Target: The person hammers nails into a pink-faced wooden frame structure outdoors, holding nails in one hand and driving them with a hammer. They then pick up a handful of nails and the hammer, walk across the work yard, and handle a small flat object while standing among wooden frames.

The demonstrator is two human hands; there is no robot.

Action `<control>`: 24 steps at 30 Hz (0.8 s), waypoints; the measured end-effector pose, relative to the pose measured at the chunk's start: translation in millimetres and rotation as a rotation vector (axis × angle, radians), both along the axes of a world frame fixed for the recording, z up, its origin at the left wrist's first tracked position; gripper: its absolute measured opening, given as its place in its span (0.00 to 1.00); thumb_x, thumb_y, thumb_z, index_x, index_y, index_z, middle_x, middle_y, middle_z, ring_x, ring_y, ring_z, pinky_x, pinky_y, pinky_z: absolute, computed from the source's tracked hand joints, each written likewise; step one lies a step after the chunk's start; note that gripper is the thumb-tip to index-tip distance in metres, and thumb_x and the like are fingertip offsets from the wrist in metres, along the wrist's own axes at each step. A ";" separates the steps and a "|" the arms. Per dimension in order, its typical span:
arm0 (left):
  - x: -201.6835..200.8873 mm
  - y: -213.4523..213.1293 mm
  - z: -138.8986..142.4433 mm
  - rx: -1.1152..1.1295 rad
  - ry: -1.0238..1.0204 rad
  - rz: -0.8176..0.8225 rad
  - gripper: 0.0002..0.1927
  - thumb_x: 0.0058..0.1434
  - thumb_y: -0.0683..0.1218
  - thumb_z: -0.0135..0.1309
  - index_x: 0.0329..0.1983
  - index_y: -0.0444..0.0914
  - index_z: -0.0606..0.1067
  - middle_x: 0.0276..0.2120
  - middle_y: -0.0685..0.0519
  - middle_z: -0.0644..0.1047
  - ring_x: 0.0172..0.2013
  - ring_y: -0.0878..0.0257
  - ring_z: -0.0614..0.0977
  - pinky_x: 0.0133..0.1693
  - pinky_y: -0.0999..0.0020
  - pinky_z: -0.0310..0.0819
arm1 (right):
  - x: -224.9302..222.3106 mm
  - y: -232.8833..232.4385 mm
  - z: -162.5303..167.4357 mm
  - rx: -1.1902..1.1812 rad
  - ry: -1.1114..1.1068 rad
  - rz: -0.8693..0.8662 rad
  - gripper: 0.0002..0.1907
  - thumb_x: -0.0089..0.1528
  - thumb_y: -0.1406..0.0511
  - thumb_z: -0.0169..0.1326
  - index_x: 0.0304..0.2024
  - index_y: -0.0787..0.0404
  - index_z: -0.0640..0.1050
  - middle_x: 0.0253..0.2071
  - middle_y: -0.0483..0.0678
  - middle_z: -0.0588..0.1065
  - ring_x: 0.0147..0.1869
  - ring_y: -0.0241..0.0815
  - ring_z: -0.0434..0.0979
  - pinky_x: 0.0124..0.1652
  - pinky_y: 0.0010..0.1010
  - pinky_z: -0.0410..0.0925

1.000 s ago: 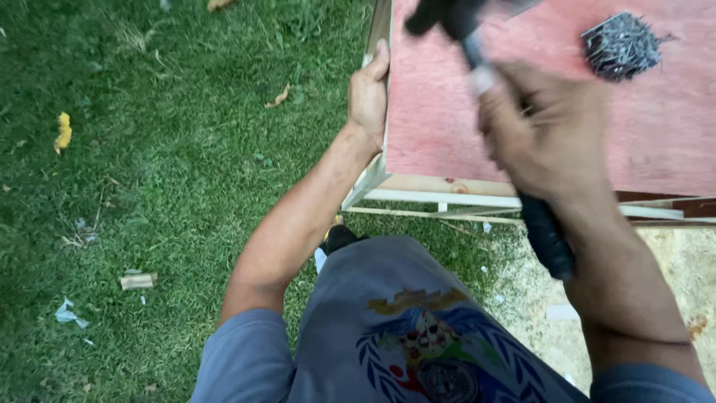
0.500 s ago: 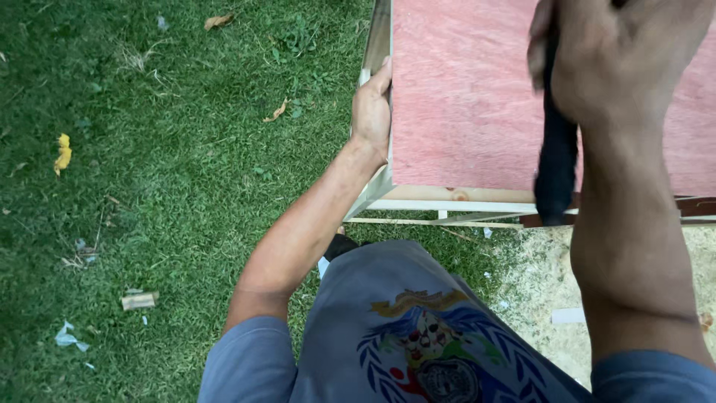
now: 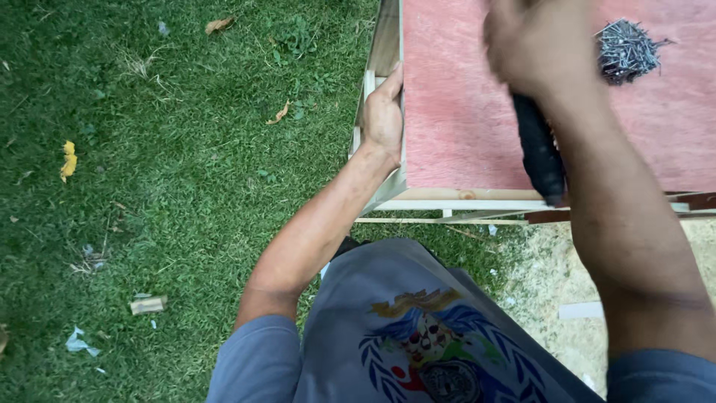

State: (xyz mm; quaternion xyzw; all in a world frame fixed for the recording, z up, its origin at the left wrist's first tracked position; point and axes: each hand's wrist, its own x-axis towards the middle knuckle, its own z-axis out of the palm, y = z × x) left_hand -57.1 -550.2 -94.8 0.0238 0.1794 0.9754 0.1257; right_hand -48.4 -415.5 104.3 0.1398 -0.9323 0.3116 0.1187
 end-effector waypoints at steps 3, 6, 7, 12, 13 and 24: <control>-0.5 0.0 -2.9 0.137 0.023 -0.122 0.25 0.77 0.55 0.35 0.61 0.32 0.71 0.53 0.42 0.78 0.50 0.52 0.82 0.56 0.55 0.76 | -1.1 -0.3 -25.4 0.009 -0.116 0.056 0.18 0.77 0.61 0.53 0.37 0.68 0.78 0.23 0.48 0.75 0.22 0.35 0.75 0.23 0.27 0.68; 0.4 0.5 -3.9 0.059 -0.021 -0.014 0.26 0.81 0.54 0.37 0.64 0.28 0.71 0.55 0.42 0.78 0.51 0.53 0.81 0.59 0.57 0.75 | 21.5 12.1 -28.7 -0.112 -0.243 -0.015 0.17 0.76 0.61 0.50 0.39 0.67 0.78 0.24 0.46 0.75 0.22 0.33 0.74 0.21 0.27 0.67; 1.3 0.3 -3.5 0.038 -0.015 -0.004 0.26 0.80 0.54 0.38 0.64 0.28 0.71 0.55 0.42 0.78 0.52 0.54 0.81 0.59 0.57 0.74 | 36.2 16.8 -23.0 -0.100 -0.200 -0.029 0.16 0.76 0.61 0.50 0.41 0.66 0.79 0.24 0.45 0.75 0.23 0.32 0.75 0.22 0.26 0.68; 10.0 -2.7 2.5 -0.142 -0.049 -0.007 0.29 0.76 0.59 0.37 0.64 0.32 0.71 0.56 0.45 0.78 0.55 0.56 0.81 0.60 0.58 0.73 | 140.0 16.9 22.5 -0.340 -0.067 0.012 0.16 0.79 0.62 0.47 0.51 0.73 0.76 0.24 0.48 0.71 0.22 0.32 0.70 0.22 0.24 0.62; 11.3 -3.7 3.9 -0.117 -0.046 -0.021 0.29 0.76 0.59 0.37 0.64 0.32 0.71 0.56 0.45 0.78 0.55 0.56 0.80 0.61 0.58 0.73 | 151.3 16.2 24.6 -0.349 -0.043 0.034 0.16 0.79 0.63 0.47 0.52 0.73 0.76 0.26 0.48 0.72 0.22 0.32 0.70 0.22 0.23 0.62; 11.0 -0.7 6.9 -0.034 0.041 -0.036 0.30 0.78 0.60 0.35 0.63 0.31 0.70 0.56 0.38 0.77 0.53 0.48 0.81 0.58 0.51 0.77 | 188.0 58.6 -1.9 -0.121 -0.034 0.174 0.11 0.76 0.67 0.50 0.56 0.67 0.79 0.29 0.44 0.77 0.26 0.28 0.74 0.22 0.21 0.68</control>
